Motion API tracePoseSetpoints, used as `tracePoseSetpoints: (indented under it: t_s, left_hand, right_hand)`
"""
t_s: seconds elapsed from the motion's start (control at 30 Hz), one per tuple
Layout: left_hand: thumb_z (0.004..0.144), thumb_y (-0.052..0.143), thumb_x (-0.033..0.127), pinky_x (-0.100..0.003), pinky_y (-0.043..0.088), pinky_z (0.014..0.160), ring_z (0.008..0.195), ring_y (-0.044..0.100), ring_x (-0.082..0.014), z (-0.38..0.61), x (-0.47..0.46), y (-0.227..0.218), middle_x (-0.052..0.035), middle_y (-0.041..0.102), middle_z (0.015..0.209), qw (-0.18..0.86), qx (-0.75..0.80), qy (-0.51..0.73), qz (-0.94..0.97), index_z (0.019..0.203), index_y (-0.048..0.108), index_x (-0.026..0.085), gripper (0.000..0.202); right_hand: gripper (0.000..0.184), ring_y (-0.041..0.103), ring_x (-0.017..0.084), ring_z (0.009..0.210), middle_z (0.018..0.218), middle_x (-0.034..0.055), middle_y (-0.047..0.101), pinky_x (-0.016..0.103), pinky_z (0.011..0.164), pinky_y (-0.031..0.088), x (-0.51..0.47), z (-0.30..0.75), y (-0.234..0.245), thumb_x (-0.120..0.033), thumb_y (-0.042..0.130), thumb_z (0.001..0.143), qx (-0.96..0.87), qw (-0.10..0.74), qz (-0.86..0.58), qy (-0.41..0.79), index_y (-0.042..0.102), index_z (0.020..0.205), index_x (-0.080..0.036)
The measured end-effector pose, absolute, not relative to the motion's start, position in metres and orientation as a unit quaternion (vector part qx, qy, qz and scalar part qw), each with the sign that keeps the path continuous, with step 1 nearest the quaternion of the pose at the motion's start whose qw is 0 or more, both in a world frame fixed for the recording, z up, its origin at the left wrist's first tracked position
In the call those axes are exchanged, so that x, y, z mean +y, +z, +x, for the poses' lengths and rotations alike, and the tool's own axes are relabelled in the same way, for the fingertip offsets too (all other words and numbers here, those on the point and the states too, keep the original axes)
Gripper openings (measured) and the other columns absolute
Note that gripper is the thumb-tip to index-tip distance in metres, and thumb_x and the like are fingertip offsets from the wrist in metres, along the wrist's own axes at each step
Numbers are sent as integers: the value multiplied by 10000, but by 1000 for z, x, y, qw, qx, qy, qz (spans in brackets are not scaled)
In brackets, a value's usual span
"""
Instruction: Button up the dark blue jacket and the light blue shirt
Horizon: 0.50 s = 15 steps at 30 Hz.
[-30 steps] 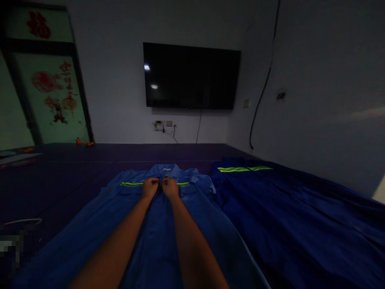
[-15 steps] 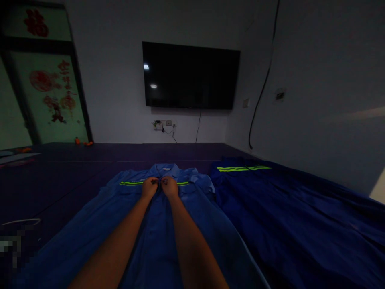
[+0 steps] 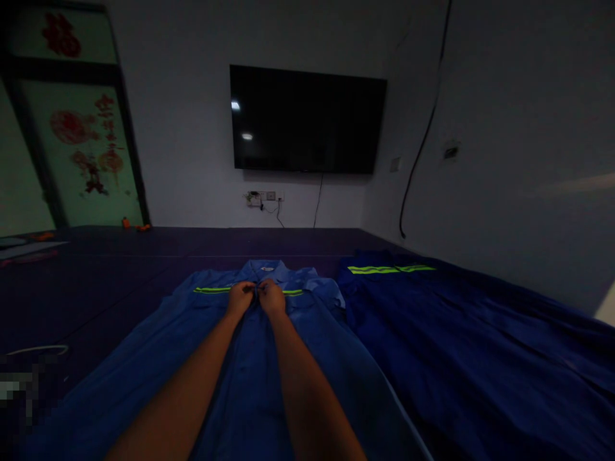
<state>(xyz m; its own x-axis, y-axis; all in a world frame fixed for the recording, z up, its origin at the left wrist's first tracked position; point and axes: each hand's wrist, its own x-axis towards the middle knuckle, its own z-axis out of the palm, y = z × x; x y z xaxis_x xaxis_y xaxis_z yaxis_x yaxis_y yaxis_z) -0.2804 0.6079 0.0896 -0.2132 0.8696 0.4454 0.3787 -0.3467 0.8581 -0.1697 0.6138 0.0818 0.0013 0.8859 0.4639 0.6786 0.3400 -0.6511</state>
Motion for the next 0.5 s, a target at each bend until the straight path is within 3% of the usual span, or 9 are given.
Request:
tracePoseSetpoints:
  t_s: [0.37,0.5]
  left_hand:
    - [668,534,175,-251,485,661,680,633,-154,-282,612,86,-26,674,638,248,523,585,568,741,697,152,180]
    - [668,570,201,-236,482,626,650,627,-141,-281,615,85,-26,667,634,252,523,592,559,815,689,138,200]
  right_hand:
    - [169,586,152,689,716,25,625,222,583,346,601,-174,92,-183,523,796,-700,377,-602,77,568,959,-179]
    - [179,597,167,762,784,43,639,230,613,348,598,-177,93,-186,512,807,-700,363,-611,70,548,982,-185]
